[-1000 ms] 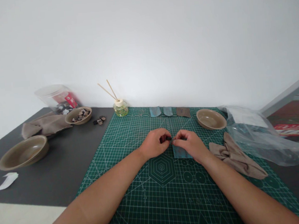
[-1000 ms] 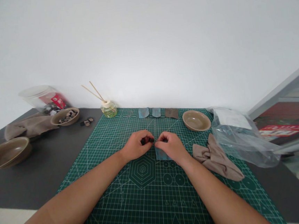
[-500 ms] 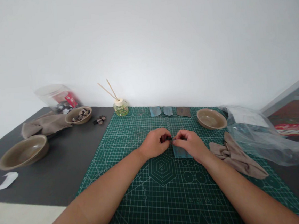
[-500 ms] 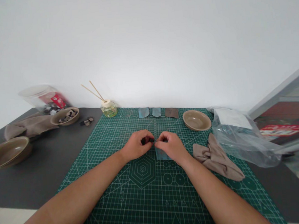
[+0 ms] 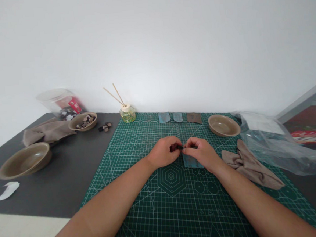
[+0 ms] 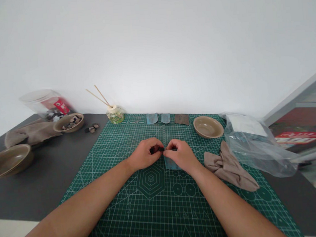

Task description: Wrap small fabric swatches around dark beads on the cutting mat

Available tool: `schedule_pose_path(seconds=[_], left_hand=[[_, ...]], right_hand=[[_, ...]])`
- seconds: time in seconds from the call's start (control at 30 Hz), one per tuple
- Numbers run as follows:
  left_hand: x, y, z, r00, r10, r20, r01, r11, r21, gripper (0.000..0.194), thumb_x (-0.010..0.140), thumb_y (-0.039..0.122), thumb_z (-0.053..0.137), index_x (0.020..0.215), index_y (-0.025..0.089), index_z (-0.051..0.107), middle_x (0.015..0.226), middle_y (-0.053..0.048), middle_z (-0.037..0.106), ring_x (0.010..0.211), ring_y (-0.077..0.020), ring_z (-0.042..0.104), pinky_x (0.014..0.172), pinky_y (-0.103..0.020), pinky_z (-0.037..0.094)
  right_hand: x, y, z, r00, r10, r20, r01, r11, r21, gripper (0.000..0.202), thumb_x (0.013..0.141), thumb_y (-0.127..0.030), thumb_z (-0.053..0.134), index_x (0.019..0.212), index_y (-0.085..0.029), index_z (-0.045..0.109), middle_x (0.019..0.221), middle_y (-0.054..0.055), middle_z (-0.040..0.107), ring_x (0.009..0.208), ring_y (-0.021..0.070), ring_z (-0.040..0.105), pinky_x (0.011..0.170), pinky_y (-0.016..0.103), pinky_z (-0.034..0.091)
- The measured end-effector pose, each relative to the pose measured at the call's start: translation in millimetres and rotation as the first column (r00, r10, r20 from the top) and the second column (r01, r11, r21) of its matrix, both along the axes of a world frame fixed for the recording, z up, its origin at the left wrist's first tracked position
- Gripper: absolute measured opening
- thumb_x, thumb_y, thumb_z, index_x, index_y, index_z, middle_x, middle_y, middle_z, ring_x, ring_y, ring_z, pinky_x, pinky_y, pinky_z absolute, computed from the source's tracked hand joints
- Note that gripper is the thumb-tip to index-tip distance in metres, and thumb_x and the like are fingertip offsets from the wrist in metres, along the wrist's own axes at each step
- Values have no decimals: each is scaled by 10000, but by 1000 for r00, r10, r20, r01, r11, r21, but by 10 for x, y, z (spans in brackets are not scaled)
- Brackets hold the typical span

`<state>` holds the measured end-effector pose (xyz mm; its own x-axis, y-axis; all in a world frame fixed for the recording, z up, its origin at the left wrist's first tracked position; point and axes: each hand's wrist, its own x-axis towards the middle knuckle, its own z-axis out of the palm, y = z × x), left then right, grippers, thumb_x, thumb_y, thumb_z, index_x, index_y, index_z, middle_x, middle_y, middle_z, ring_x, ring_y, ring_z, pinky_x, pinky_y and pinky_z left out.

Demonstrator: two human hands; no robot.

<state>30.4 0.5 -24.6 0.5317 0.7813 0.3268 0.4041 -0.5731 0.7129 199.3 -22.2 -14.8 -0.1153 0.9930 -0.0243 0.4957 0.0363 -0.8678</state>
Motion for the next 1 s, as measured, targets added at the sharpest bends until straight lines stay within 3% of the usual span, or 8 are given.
schedule_pose_path(seconds=[1.0], left_hand=[[-4,-11,12,1000,-17,2,17,1000,-1,142,691,95,546,802,163,603,668,18,538,615,-100,501,584,-220,408]], right_hand=[[2,-12,20,1000,18,-3,-18,1000,3,134,666,-300,602,596,-197,551,602,-23,560,598,140,501,572,264,370]])
